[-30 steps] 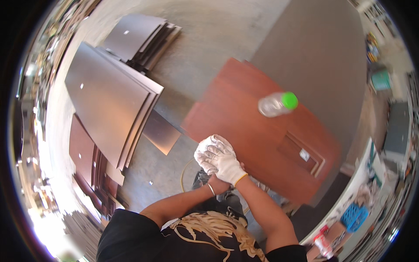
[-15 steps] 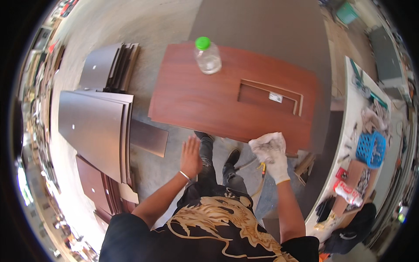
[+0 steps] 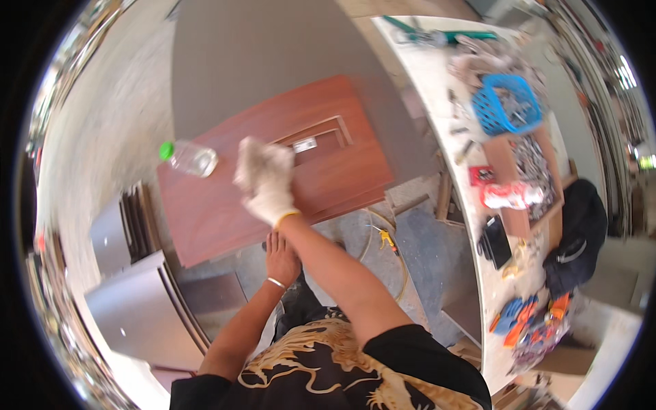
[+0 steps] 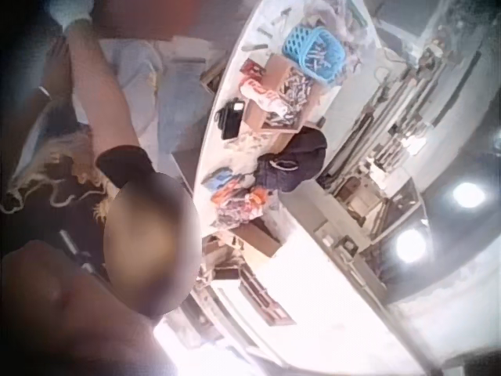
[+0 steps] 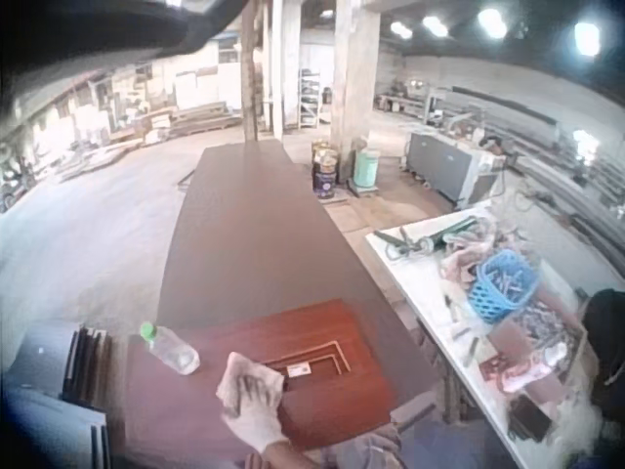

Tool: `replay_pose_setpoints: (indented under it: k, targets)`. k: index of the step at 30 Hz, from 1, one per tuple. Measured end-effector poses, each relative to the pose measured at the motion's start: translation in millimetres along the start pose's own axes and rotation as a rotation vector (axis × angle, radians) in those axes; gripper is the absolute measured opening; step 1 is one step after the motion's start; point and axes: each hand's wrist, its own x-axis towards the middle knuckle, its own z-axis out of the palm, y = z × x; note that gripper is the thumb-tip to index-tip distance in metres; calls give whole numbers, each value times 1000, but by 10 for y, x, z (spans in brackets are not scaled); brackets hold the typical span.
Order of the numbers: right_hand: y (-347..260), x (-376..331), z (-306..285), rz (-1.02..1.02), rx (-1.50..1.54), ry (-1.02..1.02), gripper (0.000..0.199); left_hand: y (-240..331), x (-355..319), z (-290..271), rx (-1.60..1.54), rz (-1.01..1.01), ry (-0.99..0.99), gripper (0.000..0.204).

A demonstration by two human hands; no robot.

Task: The person wipes a reddish-brown wood panel with a cloth, pours liquid from a bottle onto the cloth, and continues wiping the panel. The person then places the panel on a stack and repeats the wiping process on another panel.

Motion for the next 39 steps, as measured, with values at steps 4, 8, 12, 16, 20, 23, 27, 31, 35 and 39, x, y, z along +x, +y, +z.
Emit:
replay_pose_setpoints:
  k: [4,8,12,16,20,23,27,31,35,39]
  targets:
    - [170,-301,68,-236,-263,-48,77,71,-6,8,-89,-26,-71,76]
    - [723,-765,-821,160,-18,310,44,-114,-108,-111,78,98,108,77]
    - [1530,-965,-2424,459,-421,851,36,-97,-112,-148,103,155,120,76]
    - [1854,-769,-3386,793,-735,587,37,-39,-118,-126,63,158,127,75]
    - [2086,-533,-3543,935,-710,436,35,136,5,-242,37,177,93,77]
    - [2347,-468,-3629,943,-644,425,35,285,174,-212,36,221,85,79]
    - [2241,-479,-3659,916,-649,402,35,470,414,-233,13,305,60,79]
    - [1887,-674,-3587,884,-661,391,32,529,497,-281,2,365,48,79]
    - [1489,-1082,-2743,552,-376,492,24,275,334,-281,45,372,55,79]
    - [2216,-1246,-1834,638,509,384,16,145,183,-215,26,350,100,78]
